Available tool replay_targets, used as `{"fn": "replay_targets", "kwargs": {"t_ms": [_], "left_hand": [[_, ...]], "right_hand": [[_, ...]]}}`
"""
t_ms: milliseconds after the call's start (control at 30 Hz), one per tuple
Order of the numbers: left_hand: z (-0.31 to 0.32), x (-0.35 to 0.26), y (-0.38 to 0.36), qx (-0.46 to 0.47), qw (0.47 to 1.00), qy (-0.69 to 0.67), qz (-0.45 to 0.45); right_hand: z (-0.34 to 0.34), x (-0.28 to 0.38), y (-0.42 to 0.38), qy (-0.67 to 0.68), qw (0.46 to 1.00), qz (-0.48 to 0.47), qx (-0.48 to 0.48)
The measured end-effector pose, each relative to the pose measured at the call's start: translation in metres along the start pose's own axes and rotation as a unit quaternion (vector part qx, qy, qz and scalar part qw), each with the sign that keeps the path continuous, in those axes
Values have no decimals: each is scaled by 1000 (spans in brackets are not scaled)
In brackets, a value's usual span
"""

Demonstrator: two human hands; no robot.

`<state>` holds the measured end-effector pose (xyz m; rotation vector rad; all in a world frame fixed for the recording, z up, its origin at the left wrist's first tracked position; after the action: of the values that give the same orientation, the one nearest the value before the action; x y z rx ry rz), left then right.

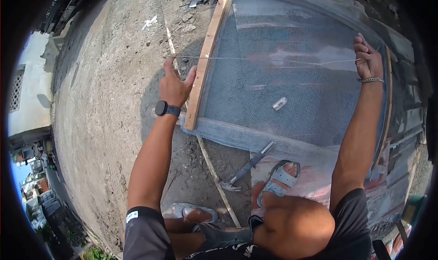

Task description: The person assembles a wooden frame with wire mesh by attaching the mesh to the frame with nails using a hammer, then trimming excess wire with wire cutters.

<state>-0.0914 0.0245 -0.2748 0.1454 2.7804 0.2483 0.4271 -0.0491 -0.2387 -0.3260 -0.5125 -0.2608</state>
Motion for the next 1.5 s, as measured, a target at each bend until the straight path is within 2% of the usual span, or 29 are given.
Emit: {"fn": "replay_targets", "kwargs": {"t_ms": [100,167,200,233,300,333,400,433,467,533,667,767,800,900,933,1033,1067,1167,1267,1333,1400,1433,1500], "left_hand": [[-31,22,33,-175,980,-57,-69],[-61,24,33,-234,966,-79,-82],[-74,25,34,-262,957,-90,-86],[-89,19,36,-321,946,-32,-22],[-87,31,43,-160,987,-1,-29],[-88,20,41,-175,976,-61,115],[-62,42,37,58,975,-204,66],[-45,46,22,221,930,-292,-17],[-41,47,10,275,881,-382,-37],[-34,48,-13,368,751,-543,-79],[18,81,-65,466,713,-480,-211],[24,103,-83,432,594,-616,-284],[21,115,-83,381,565,-678,-278],[17,149,-95,173,537,-783,-263],[20,133,-101,180,534,-791,-237],[47,98,-113,248,590,-712,-287],[50,90,-111,218,604,-703,-305],[66,98,-98,218,765,-510,-326],[61,95,-80,94,748,-549,-361],[55,99,-68,23,718,-599,-354],[50,99,-57,-6,707,-614,-350],[49,95,-53,9,710,-607,-356],[45,90,-48,10,736,-588,-336]], "right_hand": [[-4,0,-6,-49,999,15,-9],[-20,-3,-10,-77,996,28,-16],[-27,-4,-16,-116,991,16,-62],[-37,-2,-15,-133,987,9,-85],[-63,4,-15,-170,976,-4,-133],[-71,10,-14,-183,969,-24,-164],[-81,17,-11,-173,967,-43,-180],[-83,20,-13,-169,966,-51,-189],[-83,22,-13,-182,962,-56,-195],[-71,18,-12,-207,955,-62,-204],[-73,7,-5,-212,942,-79,-248],[-102,11,6,-206,936,-102,-267],[-115,17,9,-203,932,-115,-279],[-137,14,15,-199,928,-113,-295],[-142,11,18,-202,926,-109,-299],[-152,0,23,-213,920,-97,-314],[-152,-6,23,-216,918,-94,-318],[-132,-34,5,-274,902,-44,-329],[-126,-61,-8,-339,903,29,-261],[-118,-76,-18,-314,924,46,-213],[-109,-81,-23,-285,941,48,-178],[-105,-80,-23,-268,948,42,-168],[-94,-64,-19,-233,962,0,-140]]}}
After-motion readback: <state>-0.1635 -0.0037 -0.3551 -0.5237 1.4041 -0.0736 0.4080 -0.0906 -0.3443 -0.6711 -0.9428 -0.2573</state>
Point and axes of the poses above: each hand's wrist, its own y-axis towards the middle knuckle, its own z-axis out of the palm, x = y × z, the point moved 8 cm from there along y, towards the middle knuckle, and after that the axes turned 8 degrees about y, right-handed, at the moved point
